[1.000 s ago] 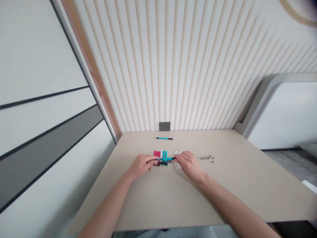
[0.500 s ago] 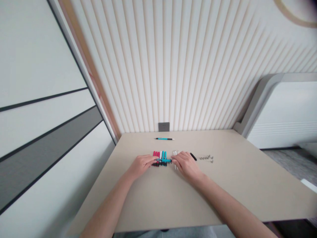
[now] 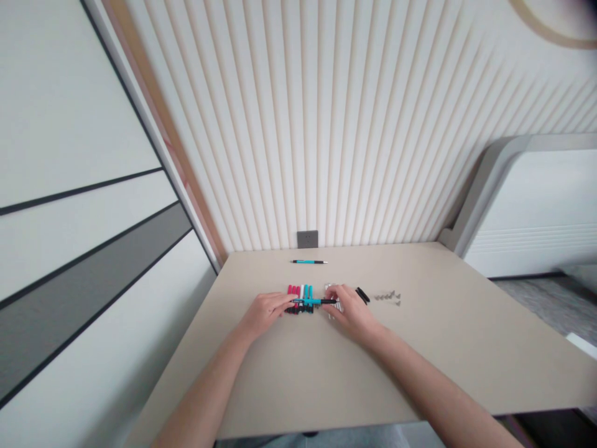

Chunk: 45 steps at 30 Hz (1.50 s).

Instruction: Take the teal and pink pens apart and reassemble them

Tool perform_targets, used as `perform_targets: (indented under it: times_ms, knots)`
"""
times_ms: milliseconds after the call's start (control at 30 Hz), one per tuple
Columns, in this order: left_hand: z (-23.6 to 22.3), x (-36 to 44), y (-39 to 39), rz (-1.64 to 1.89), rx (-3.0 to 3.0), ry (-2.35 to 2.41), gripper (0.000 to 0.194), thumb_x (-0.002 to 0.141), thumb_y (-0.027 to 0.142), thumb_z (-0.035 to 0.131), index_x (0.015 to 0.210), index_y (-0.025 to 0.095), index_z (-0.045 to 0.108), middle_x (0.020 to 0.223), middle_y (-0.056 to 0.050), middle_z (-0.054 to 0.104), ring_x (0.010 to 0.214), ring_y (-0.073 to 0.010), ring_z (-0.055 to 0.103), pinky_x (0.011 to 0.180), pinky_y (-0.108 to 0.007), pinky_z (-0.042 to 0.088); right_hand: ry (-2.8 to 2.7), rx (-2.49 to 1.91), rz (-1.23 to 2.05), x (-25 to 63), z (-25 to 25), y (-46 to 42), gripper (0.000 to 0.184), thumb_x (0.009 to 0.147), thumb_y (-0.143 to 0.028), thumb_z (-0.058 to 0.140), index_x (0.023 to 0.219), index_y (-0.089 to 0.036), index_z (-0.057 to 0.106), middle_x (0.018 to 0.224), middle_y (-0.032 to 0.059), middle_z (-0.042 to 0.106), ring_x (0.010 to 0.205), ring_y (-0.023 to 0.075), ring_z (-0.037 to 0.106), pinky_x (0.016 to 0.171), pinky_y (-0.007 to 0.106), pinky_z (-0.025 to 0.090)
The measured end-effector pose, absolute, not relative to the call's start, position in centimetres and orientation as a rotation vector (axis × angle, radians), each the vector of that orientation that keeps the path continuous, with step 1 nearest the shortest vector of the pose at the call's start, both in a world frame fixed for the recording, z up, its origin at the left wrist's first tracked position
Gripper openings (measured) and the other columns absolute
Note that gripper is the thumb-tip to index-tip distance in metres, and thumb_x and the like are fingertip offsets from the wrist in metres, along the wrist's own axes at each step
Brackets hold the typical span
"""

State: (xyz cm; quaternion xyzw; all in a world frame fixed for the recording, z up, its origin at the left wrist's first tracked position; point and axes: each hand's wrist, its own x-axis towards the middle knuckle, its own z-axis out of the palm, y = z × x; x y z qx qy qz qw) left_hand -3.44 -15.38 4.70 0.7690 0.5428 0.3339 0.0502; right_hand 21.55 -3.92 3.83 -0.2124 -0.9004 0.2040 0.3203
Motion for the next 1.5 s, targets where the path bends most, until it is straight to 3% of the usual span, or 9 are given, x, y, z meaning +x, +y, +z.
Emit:
perform_targets:
  times_ms: [200, 333, 500, 633, 767, 900, 1033, 1267, 1500]
  knots:
    - [5.1, -3.2, -15.5, 1.021, 2.347, 1.645, 0.036, 0.099, 0.038, 0.042, 0.111, 0.017, 0.069, 0.064, -0.002, 0.065, 0.054, -0.0105, 0.057, 0.059, -0.021, 0.047, -2.384, -0.499, 0.555, 21.4, 3.7, -3.9, 0.016, 0.095, -0.028, 0.05, 0.09, -0.02, 0.063, 0.084, 0.0053, 0.065, 0.082, 0.0195, 0.057, 0.076, 0.033, 0.045]
    - [5.0, -3.2, -15.4, 1.035, 2.331, 1.638, 0.035, 0.099, 0.037, 0.043, 0.111, 0.017, 0.069, 0.066, -0.002, 0.066, 0.054, -0.0107, 0.058, 0.058, -0.021, 0.047, -2.35, -0.548, 0.613, 21.5, 3.8, -4.1, 0.017, 0.092, -0.03, 0.055, 0.106, -0.021, 0.059, 0.095, 0.006, 0.065, 0.089, 0.0199, 0.058, 0.079, 0.033, 0.046]
    - [4.7, -3.4, -15.4, 1.006, 2.346, 1.64, 0.033, 0.098, 0.037, 0.045, 0.111, 0.018, 0.069, 0.068, -0.003, 0.066, 0.055, -0.0109, 0.059, 0.059, -0.021, 0.047, -2.39, -0.533, 0.644, 21.4, 3.9, -4.4, 0.013, 0.095, -0.026, 0.049, 0.097, -0.022, 0.061, 0.087, 0.0042, 0.066, 0.081, 0.0183, 0.06, 0.076, 0.031, 0.046]
    - [4.6, -3.4, -15.4, 1.009, 2.353, 1.645, 0.034, 0.098, 0.036, 0.044, 0.112, 0.018, 0.068, 0.069, -0.003, 0.067, 0.054, -0.0107, 0.059, 0.059, -0.021, 0.047, -2.351, -0.528, 0.677, 21.4, 3.9, -4.5, 0.017, 0.092, -0.026, 0.054, 0.109, -0.022, 0.058, 0.096, 0.0053, 0.067, 0.089, 0.0189, 0.06, 0.081, 0.032, 0.047]
    - [4.5, -3.4, -15.4, 1.002, 2.363, 1.632, 0.033, 0.098, 0.037, 0.045, 0.112, 0.019, 0.069, 0.071, -0.003, 0.068, 0.054, -0.0104, 0.058, 0.06, -0.021, 0.048, -2.399, -0.507, 0.68, 21.3, 3.9, -4.5, 0.018, 0.096, -0.026, 0.046, 0.095, -0.021, 0.063, 0.088, 0.0048, 0.067, 0.083, 0.0185, 0.061, 0.077, 0.031, 0.047]
    - [4.5, -3.4, -15.4, 0.988, 2.354, 1.643, 0.032, 0.098, 0.036, 0.045, 0.112, 0.018, 0.069, 0.071, -0.003, 0.067, 0.054, -0.0106, 0.058, 0.06, -0.021, 0.047, -2.363, -0.506, 0.694, 21.4, 3.9, -4.5, 0.016, 0.092, -0.027, 0.054, 0.105, -0.021, 0.061, 0.095, 0.0056, 0.067, 0.086, 0.0192, 0.061, 0.077, 0.031, 0.048]
    - [4.6, -3.4, -15.5, 0.996, 2.307, 1.662, 0.03, 0.098, 0.033, 0.046, 0.112, 0.018, 0.068, 0.078, -0.003, 0.069, 0.056, -0.0101, 0.059, 0.062, -0.021, 0.048, -2.401, -0.474, 0.691, 21.5, 4.1, -4.4, 0.019, 0.096, -0.026, 0.048, 0.106, -0.023, 0.064, 0.094, 0.0056, 0.068, 0.086, 0.0187, 0.061, 0.079, 0.031, 0.047]
    - [5.6, -3.9, -15.9, 1.097, 2.236, 1.775, 0.026, 0.097, 0.03, 0.048, 0.11, 0.019, 0.067, 0.069, 0.0, 0.066, 0.06, -0.0107, 0.059, 0.064, -0.021, 0.047, -2.343, -0.677, 0.602, 21.9, 4.6, -3.9, 0.009, 0.089, -0.023, 0.054, 0.088, -0.02, 0.063, 0.083, 0.0038, 0.065, 0.078, 0.0177, 0.059, 0.073, 0.029, 0.045]
    - [6.0, -5.0, -16.2, 1.303, 2.076, 1.887, 0.025, 0.096, 0.031, 0.048, 0.108, 0.018, 0.065, 0.079, -0.001, 0.07, 0.06, -0.0099, 0.062, 0.066, -0.021, 0.049, -2.35, -0.67, 0.645, 22.4, 4.9, -3.9, 0.015, 0.09, -0.021, 0.05, 0.096, -0.022, 0.063, 0.086, 0.0033, 0.067, 0.08, 0.0174, 0.06, 0.074, 0.028, 0.044]
